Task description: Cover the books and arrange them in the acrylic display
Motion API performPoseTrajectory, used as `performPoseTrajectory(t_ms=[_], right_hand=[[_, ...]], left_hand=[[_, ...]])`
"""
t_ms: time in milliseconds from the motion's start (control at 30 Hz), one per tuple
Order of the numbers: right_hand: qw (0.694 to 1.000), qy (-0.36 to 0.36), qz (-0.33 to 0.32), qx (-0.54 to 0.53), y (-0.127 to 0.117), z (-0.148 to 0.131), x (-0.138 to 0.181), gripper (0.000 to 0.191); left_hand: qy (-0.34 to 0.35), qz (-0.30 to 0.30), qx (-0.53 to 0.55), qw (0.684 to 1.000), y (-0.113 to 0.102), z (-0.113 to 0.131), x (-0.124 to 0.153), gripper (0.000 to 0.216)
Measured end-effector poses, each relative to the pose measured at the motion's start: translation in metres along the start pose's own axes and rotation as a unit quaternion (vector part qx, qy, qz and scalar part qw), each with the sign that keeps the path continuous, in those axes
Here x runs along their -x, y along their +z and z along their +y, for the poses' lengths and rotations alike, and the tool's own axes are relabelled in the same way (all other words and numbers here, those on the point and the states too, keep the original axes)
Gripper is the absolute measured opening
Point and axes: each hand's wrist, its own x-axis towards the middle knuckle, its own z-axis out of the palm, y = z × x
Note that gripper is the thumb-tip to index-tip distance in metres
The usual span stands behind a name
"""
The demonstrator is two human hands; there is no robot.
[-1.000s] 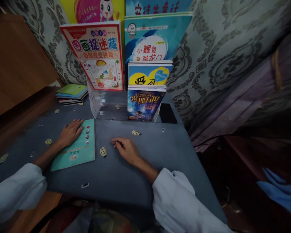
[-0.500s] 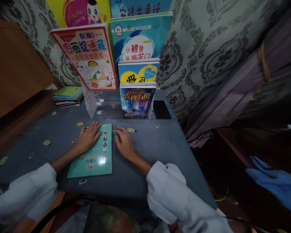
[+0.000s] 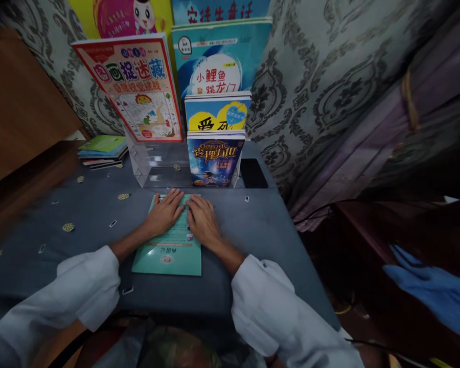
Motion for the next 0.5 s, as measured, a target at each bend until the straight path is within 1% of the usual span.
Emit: performPoseTrajectory(t_ms=[100, 200, 367, 500], right_hand=[[1.0, 0.001, -0.025, 0.012, 0.002, 0.002, 0.003, 0.039], [0.999, -0.001, -0.037, 0.015, 0.002, 0.003, 0.005, 0.042], [0.999, 0.023, -0.041, 0.014, 0.002, 0.002, 0.005, 0.043], [0.998, 0.057, -0.033, -0.009, 0.001, 0.007, 0.003, 0.041]], left_hand=[[0.025, -0.006, 0.008, 1.0, -0.001, -0.007, 0.004, 0.054], [0.046, 0.002, 0.006, 0.999, 0.0, -0.019, 0.017, 0.057], [-0.008, 0.033, -0.003, 0.999, 0.005, -0.041, 0.042, 0.067], [-0.013, 0.029, -0.016, 0.999, 0.005, -0.046, 0.046, 0.07]])
